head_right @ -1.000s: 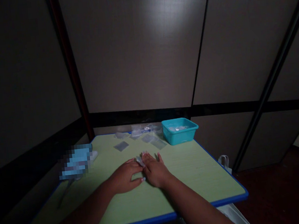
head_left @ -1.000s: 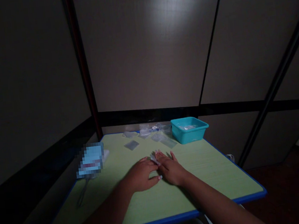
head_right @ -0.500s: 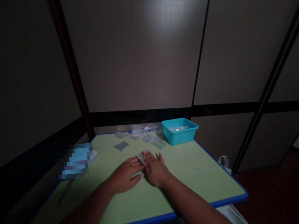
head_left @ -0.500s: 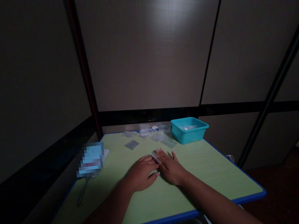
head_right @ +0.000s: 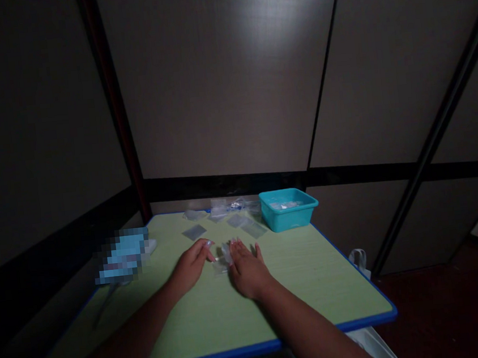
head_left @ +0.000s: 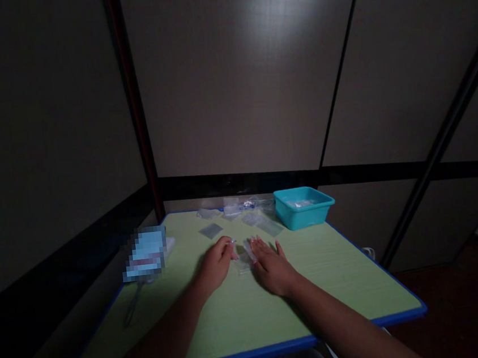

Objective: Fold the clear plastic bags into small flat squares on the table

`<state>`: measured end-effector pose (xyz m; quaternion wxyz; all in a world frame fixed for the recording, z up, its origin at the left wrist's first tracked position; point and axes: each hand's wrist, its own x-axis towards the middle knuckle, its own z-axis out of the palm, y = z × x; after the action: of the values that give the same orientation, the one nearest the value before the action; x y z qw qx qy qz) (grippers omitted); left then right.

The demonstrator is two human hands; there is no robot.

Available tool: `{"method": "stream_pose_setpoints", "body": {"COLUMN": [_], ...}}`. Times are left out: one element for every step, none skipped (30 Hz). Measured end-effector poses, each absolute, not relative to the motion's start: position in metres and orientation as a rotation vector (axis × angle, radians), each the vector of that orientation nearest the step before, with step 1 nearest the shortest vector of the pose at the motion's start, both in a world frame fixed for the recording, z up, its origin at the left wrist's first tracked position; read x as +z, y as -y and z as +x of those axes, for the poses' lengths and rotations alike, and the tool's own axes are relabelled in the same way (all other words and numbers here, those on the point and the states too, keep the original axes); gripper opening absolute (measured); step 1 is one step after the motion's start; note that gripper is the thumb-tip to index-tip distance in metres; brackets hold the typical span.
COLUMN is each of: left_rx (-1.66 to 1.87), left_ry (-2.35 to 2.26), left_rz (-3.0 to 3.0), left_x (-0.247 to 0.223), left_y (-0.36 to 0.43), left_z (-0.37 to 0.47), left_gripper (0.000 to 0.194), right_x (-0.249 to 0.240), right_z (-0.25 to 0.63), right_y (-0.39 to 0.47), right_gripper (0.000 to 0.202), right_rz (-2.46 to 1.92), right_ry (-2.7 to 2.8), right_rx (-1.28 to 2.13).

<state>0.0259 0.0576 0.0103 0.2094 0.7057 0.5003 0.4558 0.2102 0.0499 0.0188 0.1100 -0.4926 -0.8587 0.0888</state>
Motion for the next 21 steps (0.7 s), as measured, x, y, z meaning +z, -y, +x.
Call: {"method": "stream_pose_setpoints", "body": {"left_rx": [1.275,1.272,1.266,1.258,1.250,1.243,1.240,1.241,1.242,1.242,1.242,1.242,1.243,1.244,1.244,1.243,1.243,1.245,1.248,1.254,1.261], "left_ry": [-1.388,-1.379,-1.365,-1.344,-1.320,-1.297,-1.279,-1.270,-1.266,-1.264,-1.264,-1.262,-1.260,-1.257,-1.252,-1.248,-1.244,-1.242,-1.243,-1.249,-1.258], "left_rz": [1.924,1.901,1.886,1.877,1.868,1.857,1.843,1.825,1.810,1.797,1.788,1.784,1.783,1.782,1.781,1.781,1.781,1.783,1.785,1.787,1.789], "left_x": [0.008,0.005,0.003,0.001,0.000,-0.001,-0.002,-0.003,-0.003,-0.003,-0.003,-0.003,-0.003,-0.004,-0.004,-0.004,-0.005,-0.005,-0.006,-0.006,-0.006], "left_y": [-0.060,-0.062,-0.064,-0.066,-0.067,-0.068,-0.068,-0.068,-0.068,-0.069,-0.069,-0.069,-0.069,-0.070,-0.070,-0.071,-0.071,-0.071,-0.071,-0.072,-0.072], "left_z": [0.025,0.025,0.025,0.025,0.025,0.025,0.026,0.026,0.026,0.026,0.025,0.025,0.025,0.025,0.025,0.025,0.025,0.025,0.025,0.025,0.025], "left_gripper": [0.025,0.023,0.022,0.020,0.019,0.018,0.017,0.016,0.015,0.015,0.014,0.014,0.014,0.014,0.014,0.015,0.015,0.016,0.016,0.016,0.016], "right_x": [0.019,0.019,0.020,0.020,0.020,0.020,0.021,0.021,0.021,0.022,0.022,0.022,0.023,0.023,0.023,0.022,0.022,0.021,0.021,0.020,0.019], "right_z": [0.210,0.209,0.209,0.208,0.208,0.207,0.207,0.206,0.205,0.205,0.204,0.204,0.204,0.204,0.204,0.204,0.204,0.204,0.204,0.205,0.205], "right_y": [-0.049,-0.049,-0.049,-0.048,-0.048,-0.048,-0.048,-0.048,-0.048,-0.047,-0.047,-0.047,-0.047,-0.047,-0.047,-0.047,-0.047,-0.048,-0.048,-0.048,-0.049], "right_gripper": [0.055,0.055,0.055,0.055,0.055,0.055,0.056,0.056,0.057,0.057,0.057,0.056,0.056,0.055,0.055,0.054,0.054,0.053,0.053,0.052,0.051], "right_rz": [-1.454,-1.459,-1.460,-1.457,-1.450,-1.441,-1.432,-1.427,-1.424,-1.423,-1.420,-1.415,-1.408,-1.399,-1.389,-1.377,-1.366,-1.355,-1.345,-1.336,-1.331], "right_ry": [2.527,2.528,2.528,2.524,2.521,2.521,2.524,2.530,2.540,2.551,2.562,2.572,2.580,2.589,2.595,2.600,2.607,2.612,2.616,2.618,2.622], "right_rx": [0.248,0.233,0.215,0.197,0.181,0.168,0.158,0.152,0.149,0.147,0.146,0.142,0.138,0.133,0.130,0.129,0.129,0.130,0.131,0.131,0.132]}}
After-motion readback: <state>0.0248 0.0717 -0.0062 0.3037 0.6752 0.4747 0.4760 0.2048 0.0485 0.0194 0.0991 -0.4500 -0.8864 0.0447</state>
